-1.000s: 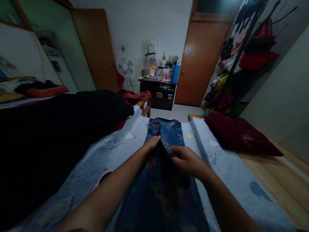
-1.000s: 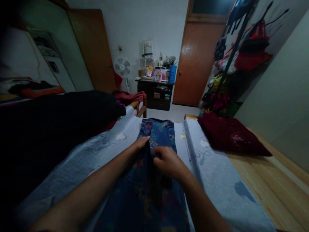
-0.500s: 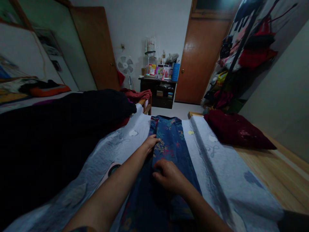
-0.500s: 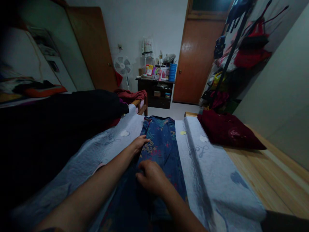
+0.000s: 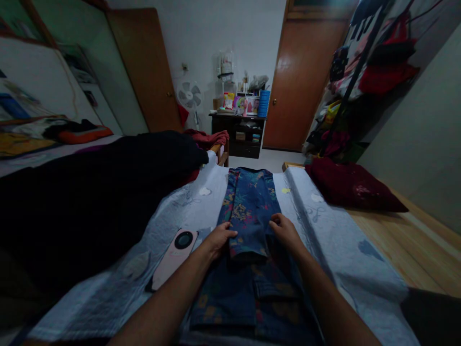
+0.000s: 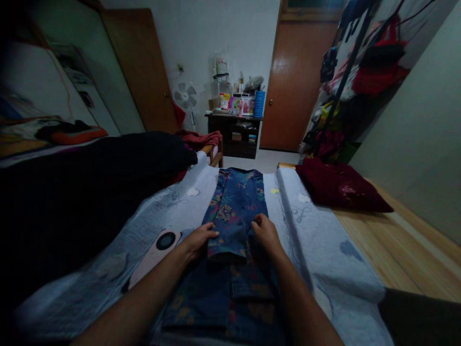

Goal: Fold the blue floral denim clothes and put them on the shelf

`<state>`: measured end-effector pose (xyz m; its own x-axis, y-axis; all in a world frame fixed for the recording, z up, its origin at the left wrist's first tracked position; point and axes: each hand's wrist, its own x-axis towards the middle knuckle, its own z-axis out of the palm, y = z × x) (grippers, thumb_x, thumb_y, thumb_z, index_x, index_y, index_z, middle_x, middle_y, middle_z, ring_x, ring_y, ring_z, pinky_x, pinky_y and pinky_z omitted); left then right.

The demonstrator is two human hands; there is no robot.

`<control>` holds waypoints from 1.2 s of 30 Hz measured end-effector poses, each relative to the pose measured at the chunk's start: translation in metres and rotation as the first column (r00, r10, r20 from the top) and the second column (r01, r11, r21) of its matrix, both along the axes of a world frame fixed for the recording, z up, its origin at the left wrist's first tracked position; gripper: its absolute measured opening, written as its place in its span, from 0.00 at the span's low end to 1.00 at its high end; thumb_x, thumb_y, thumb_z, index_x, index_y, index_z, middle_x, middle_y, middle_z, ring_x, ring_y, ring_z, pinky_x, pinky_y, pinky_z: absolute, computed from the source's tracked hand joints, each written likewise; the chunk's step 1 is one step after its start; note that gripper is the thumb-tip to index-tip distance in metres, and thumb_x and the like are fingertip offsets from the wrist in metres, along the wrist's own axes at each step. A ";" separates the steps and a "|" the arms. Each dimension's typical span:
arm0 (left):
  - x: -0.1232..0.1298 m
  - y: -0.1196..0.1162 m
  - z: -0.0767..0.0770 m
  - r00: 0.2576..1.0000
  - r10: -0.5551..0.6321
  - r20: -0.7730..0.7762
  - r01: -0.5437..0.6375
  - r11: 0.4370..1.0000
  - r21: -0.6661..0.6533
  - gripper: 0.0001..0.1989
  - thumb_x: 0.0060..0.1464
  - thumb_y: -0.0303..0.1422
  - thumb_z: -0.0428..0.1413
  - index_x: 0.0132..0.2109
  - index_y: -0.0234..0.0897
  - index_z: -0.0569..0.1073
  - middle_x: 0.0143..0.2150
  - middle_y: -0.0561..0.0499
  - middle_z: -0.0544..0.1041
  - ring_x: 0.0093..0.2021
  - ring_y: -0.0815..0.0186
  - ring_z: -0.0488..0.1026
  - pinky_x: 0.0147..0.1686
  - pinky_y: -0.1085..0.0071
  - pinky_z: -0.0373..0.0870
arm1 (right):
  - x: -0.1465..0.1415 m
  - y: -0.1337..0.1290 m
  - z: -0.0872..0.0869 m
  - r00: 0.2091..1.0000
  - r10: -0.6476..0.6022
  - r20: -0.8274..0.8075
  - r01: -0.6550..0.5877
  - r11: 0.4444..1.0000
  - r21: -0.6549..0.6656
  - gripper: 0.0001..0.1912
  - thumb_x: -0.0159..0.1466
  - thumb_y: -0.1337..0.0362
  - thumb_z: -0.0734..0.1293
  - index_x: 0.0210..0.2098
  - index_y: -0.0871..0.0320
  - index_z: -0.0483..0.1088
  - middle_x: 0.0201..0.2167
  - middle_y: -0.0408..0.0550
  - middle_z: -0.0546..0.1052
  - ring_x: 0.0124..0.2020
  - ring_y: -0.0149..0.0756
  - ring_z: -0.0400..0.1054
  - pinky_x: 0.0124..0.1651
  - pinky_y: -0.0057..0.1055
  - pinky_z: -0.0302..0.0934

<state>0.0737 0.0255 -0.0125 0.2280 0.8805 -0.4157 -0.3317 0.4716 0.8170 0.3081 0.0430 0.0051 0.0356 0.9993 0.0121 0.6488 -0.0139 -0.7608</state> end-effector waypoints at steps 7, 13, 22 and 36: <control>-0.008 -0.020 0.012 1.000 0.005 -0.011 -0.004 0.994 0.108 0.24 0.40 0.23 0.60 0.48 0.36 0.68 0.44 0.46 0.78 0.42 0.62 0.78 0.45 0.67 0.72 | -0.020 -0.008 -0.011 0.961 -0.093 -0.259 0.034 0.974 -0.223 0.28 0.59 0.57 0.65 0.56 0.61 0.58 0.36 0.46 0.72 0.37 0.35 0.70 0.38 0.27 0.62; -0.008 -0.027 0.023 0.995 0.078 -0.054 -0.069 0.986 0.151 0.41 0.36 0.19 0.54 0.61 0.38 0.57 0.43 0.48 0.76 0.38 0.64 0.77 0.40 0.69 0.73 | -0.030 -0.031 0.004 0.937 -0.114 -0.330 0.006 0.950 -0.311 0.36 0.59 0.57 0.66 0.62 0.60 0.49 0.29 0.38 0.66 0.27 0.32 0.65 0.28 0.26 0.58; -0.005 -0.053 0.013 0.954 -0.045 -0.297 0.084 0.989 0.120 0.26 0.40 0.21 0.52 0.49 0.36 0.72 0.32 0.53 0.76 0.28 0.71 0.70 0.30 0.76 0.67 | -0.035 -0.063 0.004 0.928 -0.079 -0.364 -0.074 0.919 -0.388 0.39 0.58 0.59 0.67 0.64 0.58 0.46 0.32 0.41 0.71 0.24 0.31 0.65 0.26 0.26 0.58; -0.018 -0.086 -0.003 0.950 -0.007 -0.313 0.072 0.978 0.197 0.21 0.44 0.25 0.55 0.49 0.37 0.75 0.41 0.49 0.79 0.37 0.65 0.75 0.41 0.70 0.69 | -0.044 -0.099 0.015 0.942 0.025 -0.333 -0.118 0.958 -0.262 0.37 0.60 0.60 0.64 0.65 0.59 0.47 0.32 0.42 0.70 0.31 0.34 0.67 0.32 0.27 0.61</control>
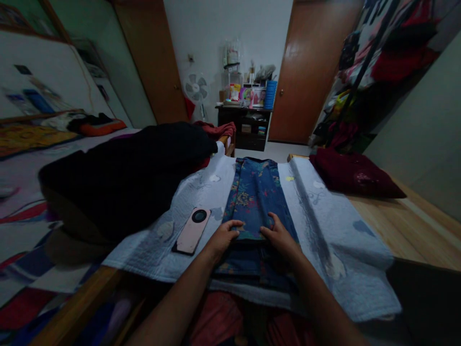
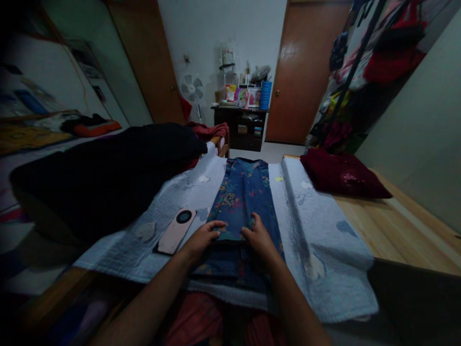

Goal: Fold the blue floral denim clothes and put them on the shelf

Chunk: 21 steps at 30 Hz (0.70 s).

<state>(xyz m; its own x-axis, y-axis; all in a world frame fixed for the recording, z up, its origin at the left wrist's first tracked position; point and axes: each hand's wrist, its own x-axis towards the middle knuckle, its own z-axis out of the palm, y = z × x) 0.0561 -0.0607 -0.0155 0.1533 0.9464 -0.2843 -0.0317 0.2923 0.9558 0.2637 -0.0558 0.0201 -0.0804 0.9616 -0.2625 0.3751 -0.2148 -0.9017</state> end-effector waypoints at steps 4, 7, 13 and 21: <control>-0.001 -0.006 0.006 0.998 0.023 -0.053 -0.020 0.998 0.057 0.19 0.46 0.26 0.53 0.48 0.37 0.75 0.44 0.48 0.79 0.42 0.63 0.75 0.45 0.69 0.69 | -0.005 -0.008 0.009 1.000 0.003 0.019 -0.004 0.999 0.032 0.36 0.60 0.62 0.63 0.65 0.60 0.48 0.35 0.45 0.72 0.33 0.36 0.68 0.33 0.28 0.62; -0.002 -0.012 0.013 0.994 0.042 -0.102 -0.032 0.994 0.103 0.20 0.46 0.24 0.52 0.48 0.37 0.75 0.45 0.49 0.79 0.44 0.63 0.74 0.46 0.70 0.69 | -0.007 -0.014 0.013 0.999 0.028 -0.032 -0.027 0.999 0.030 0.37 0.61 0.61 0.63 0.66 0.58 0.46 0.38 0.47 0.74 0.35 0.37 0.70 0.35 0.30 0.64; -0.007 -0.020 0.012 0.961 0.019 -0.274 0.026 0.987 0.160 0.19 0.47 0.24 0.52 0.48 0.36 0.74 0.47 0.48 0.78 0.47 0.61 0.73 0.50 0.68 0.67 | -0.005 -0.013 -0.001 0.990 0.016 0.138 -0.032 0.993 0.115 0.31 0.62 0.58 0.63 0.62 0.59 0.57 0.50 0.53 0.73 0.53 0.43 0.66 0.55 0.38 0.59; -0.010 -0.023 0.015 0.897 0.071 -0.436 0.046 0.966 0.253 0.20 0.50 0.26 0.53 0.51 0.36 0.73 0.49 0.47 0.76 0.49 0.60 0.72 0.51 0.68 0.65 | -0.001 -0.014 -0.008 0.982 -0.011 0.191 -0.023 0.984 0.176 0.27 0.63 0.60 0.59 0.61 0.61 0.58 0.34 0.46 0.73 0.39 0.38 0.69 0.44 0.33 0.61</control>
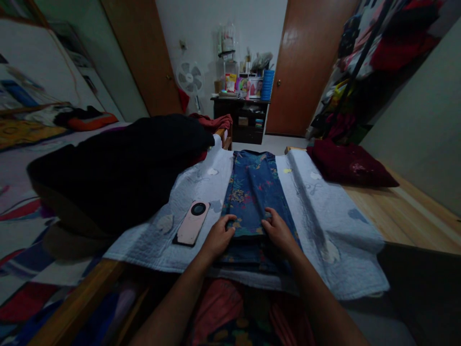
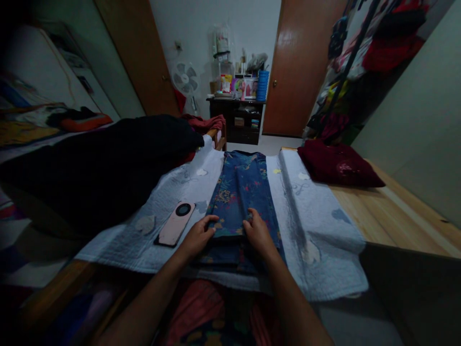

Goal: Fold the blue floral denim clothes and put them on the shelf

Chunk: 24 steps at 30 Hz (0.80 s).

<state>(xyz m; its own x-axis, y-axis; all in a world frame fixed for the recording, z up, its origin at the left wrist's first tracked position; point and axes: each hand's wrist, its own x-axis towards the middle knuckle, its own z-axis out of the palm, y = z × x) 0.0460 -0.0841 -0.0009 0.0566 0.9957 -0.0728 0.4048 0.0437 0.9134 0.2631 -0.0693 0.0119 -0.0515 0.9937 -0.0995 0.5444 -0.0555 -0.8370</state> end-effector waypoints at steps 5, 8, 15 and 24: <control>-0.003 -0.001 0.000 0.999 -0.040 0.004 0.040 0.998 -0.051 0.22 0.51 0.26 0.51 0.54 0.37 0.70 0.44 0.49 0.78 0.40 0.63 0.74 0.45 0.69 0.69 | 0.001 0.001 -0.006 0.999 0.032 0.035 -0.033 0.999 0.019 0.28 0.61 0.64 0.62 0.60 0.61 0.59 0.26 0.39 0.67 0.30 0.34 0.65 0.36 0.29 0.58; -0.002 -0.004 -0.004 0.989 -0.085 -0.119 0.081 0.996 -0.034 0.22 0.51 0.26 0.50 0.54 0.37 0.70 0.47 0.48 0.76 0.44 0.62 0.73 0.49 0.67 0.68 | 0.001 0.002 -0.013 0.995 0.043 0.093 -0.044 0.999 0.006 0.29 0.60 0.65 0.63 0.61 0.63 0.59 0.28 0.42 0.69 0.32 0.35 0.66 0.37 0.29 0.58; 0.009 -0.007 -0.008 0.804 0.075 -0.590 0.138 0.941 0.309 0.24 0.51 0.23 0.52 0.56 0.37 0.69 0.62 0.41 0.64 0.62 0.53 0.60 0.62 0.53 0.57 | 0.008 0.006 -0.013 0.984 0.094 0.153 -0.095 0.995 -0.002 0.32 0.60 0.56 0.66 0.61 0.63 0.60 0.40 0.53 0.76 0.41 0.41 0.70 0.43 0.32 0.60; 0.026 0.014 -0.002 0.771 -0.250 -0.586 0.481 0.832 0.278 0.18 0.60 0.39 0.54 0.55 0.40 0.70 0.62 0.44 0.67 0.64 0.55 0.59 0.64 0.52 0.55 | 0.036 0.105 -0.009 0.989 -0.138 -0.053 0.139 0.990 0.010 0.10 0.57 0.65 0.65 0.38 0.59 0.73 0.33 0.46 0.77 0.36 0.36 0.70 0.40 0.28 0.61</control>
<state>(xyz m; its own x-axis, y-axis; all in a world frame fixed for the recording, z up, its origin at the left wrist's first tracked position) 0.0719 -0.0700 -0.0026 0.4918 0.8502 0.1880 0.7148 -0.5175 0.4703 0.2993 0.0356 0.0028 0.0819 0.9929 -0.0867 0.4876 -0.1158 -0.8653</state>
